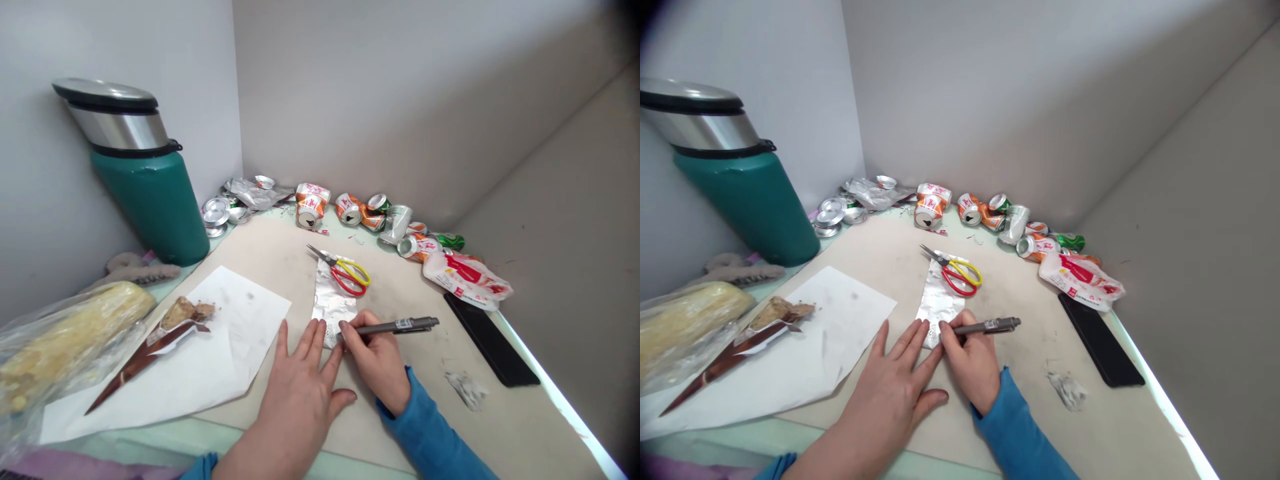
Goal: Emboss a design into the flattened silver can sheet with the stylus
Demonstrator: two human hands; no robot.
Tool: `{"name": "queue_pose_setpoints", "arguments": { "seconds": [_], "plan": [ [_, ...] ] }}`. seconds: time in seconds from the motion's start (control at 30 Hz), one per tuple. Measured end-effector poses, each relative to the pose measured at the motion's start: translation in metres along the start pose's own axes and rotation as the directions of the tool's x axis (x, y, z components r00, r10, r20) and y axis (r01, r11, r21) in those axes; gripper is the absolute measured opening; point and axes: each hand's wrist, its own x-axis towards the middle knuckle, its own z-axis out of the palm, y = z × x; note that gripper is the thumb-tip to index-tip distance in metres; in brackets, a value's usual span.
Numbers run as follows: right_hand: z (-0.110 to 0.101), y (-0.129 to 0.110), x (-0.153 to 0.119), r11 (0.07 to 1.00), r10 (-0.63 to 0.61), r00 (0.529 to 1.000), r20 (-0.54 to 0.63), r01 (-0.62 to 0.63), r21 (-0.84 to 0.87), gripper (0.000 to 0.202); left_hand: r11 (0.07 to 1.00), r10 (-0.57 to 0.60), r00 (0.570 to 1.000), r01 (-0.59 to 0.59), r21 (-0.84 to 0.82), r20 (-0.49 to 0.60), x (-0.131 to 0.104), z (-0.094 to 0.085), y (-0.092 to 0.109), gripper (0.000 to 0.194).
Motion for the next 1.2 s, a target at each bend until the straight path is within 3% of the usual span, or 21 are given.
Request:
{"name": "queue_pose_setpoints", "arguments": {
  "seconds": [1.2],
  "plan": [
    [0.0009,-0.0041,0.0024,0.979,-0.047,0.999,0.022,0.050,-0.196,0.025,1.000,0.008,0.999,-0.008,-0.001,-0.041,-0.0020,0.0054,-0.0012,0.058]
  ]
}}
